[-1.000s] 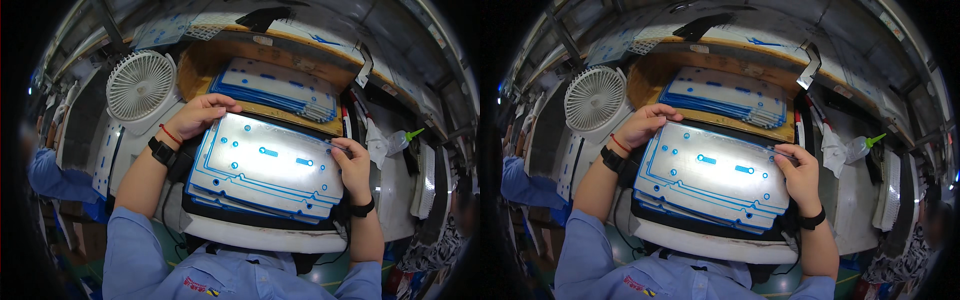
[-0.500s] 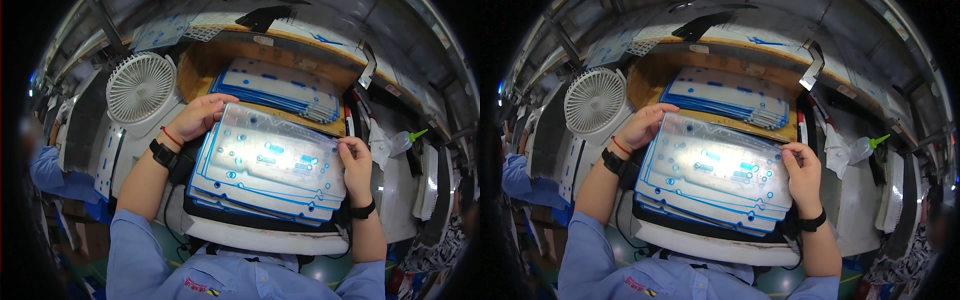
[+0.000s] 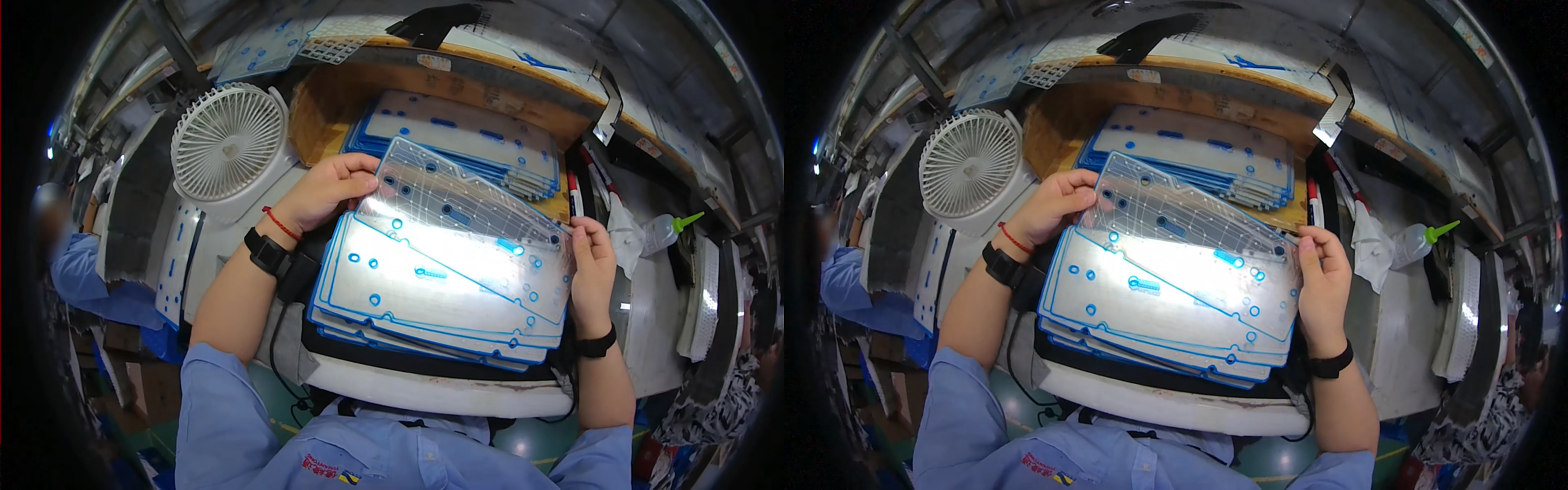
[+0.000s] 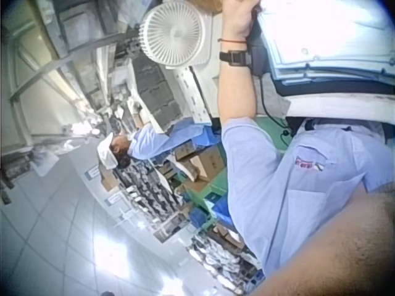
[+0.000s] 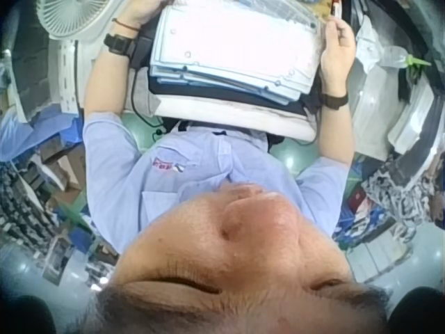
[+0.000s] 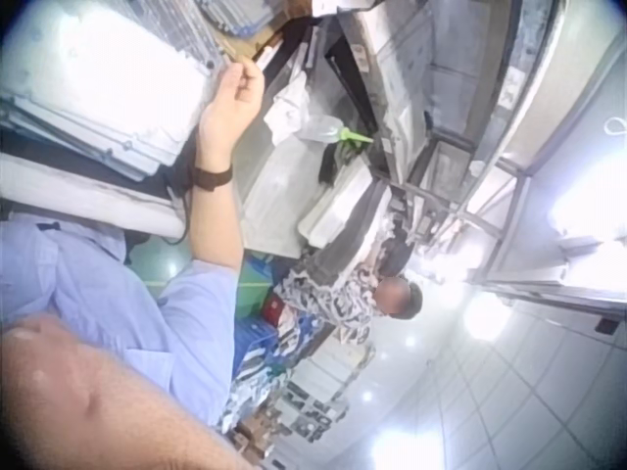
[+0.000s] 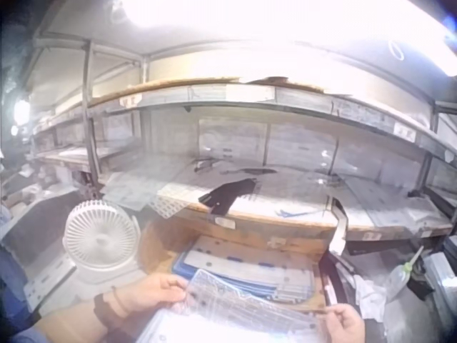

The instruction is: Inspecting and separating protective films from metal plates in a factory setting.

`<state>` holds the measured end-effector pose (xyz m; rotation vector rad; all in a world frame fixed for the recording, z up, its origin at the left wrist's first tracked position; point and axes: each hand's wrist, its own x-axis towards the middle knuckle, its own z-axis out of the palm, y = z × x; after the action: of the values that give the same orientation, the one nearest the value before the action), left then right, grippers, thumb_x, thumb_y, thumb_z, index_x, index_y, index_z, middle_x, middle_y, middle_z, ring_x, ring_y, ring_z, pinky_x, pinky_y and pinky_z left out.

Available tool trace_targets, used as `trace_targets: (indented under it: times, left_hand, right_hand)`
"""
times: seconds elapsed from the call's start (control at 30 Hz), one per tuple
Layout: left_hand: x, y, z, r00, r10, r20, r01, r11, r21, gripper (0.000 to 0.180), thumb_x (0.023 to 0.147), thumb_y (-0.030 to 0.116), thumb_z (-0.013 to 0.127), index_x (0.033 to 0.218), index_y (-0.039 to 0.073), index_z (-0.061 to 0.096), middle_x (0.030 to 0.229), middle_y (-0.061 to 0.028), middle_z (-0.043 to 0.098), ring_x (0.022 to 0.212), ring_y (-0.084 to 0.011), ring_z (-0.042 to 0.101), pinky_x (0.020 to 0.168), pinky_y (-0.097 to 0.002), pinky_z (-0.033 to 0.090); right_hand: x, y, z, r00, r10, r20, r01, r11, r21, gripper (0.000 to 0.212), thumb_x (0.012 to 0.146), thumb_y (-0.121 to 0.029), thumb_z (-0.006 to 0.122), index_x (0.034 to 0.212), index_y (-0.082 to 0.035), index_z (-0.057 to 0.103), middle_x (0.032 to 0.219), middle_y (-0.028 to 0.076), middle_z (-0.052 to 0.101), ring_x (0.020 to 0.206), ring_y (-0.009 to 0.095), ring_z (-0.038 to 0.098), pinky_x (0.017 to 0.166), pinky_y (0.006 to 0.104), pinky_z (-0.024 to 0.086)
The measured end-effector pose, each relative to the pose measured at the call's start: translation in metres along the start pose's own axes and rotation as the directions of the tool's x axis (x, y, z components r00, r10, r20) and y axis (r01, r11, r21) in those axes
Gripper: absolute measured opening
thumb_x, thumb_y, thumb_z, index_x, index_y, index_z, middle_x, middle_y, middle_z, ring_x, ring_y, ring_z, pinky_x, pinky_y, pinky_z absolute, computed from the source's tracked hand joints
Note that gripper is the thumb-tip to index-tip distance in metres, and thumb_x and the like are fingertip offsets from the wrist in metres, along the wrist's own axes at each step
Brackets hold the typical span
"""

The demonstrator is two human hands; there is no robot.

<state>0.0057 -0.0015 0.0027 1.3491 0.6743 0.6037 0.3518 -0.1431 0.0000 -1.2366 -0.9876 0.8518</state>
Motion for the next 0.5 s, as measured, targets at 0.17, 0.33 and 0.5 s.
trace_targets:
  times: [0.17, 0.33, 0.5]
  left_hand:
    - [0.005, -0.01, -0.009, 0.988, 0.033, -0.153, -0.069, 0.97, -0.233, 0.022, 0.09, 0.011, 0.057, 0.111, 0.003, 0.056, 0.098, -0.0067, 0.067, 0.074, -0.0061, 0.058, 0.068, -0.0205, 0.049]
    - [0.006, -0.01, -0.009, 0.983, 0.048, -0.18, -0.091, 0.967, -0.238, 0.02, 0.092, 0.014, 0.054, 0.11, 0.006, 0.055, 0.1, -0.0063, 0.066, 0.073, -0.0056, 0.056, 0.067, -0.0188, 0.044]
    - [0.004, -0.011, -0.012, 0.981, 0.074, -0.182, -0.115, 0.966, -0.231, 0.018, 0.092, 0.013, 0.054, 0.108, 0.007, 0.056, 0.102, -0.0052, 0.065, 0.077, -0.0067, 0.056, 0.07, -0.0208, 0.044]
  right_hand:
    - [-0.001, -0.005, -0.003, 0.999, -0.019, -0.041, 0.024, 0.989, 0.145, 0.019, 0.096, -0.014, 0.049, 0.105, 0.0, 0.056, 0.086, 0.0, 0.058, 0.077, 0.004, 0.051, 0.072, 0.0186, 0.04]
    - [0.0, 0.002, -0.009, 0.998, -0.049, 0.045, 0.048, 0.999, 0.027, 0.015, 0.095, -0.014, 0.051, 0.096, 0.0, 0.058, 0.079, -0.002, 0.057, 0.069, 0.004, 0.048, 0.066, 0.0186, 0.039]
    - [-0.002, -0.003, -0.01, 1.0, -0.01, 0.012, 0.011, 0.997, -0.078, 0.014, 0.094, -0.012, 0.053, 0.098, 0.0, 0.059, 0.075, -0.002, 0.057, 0.065, 0.003, 0.046, 0.062, 0.0175, 0.038]
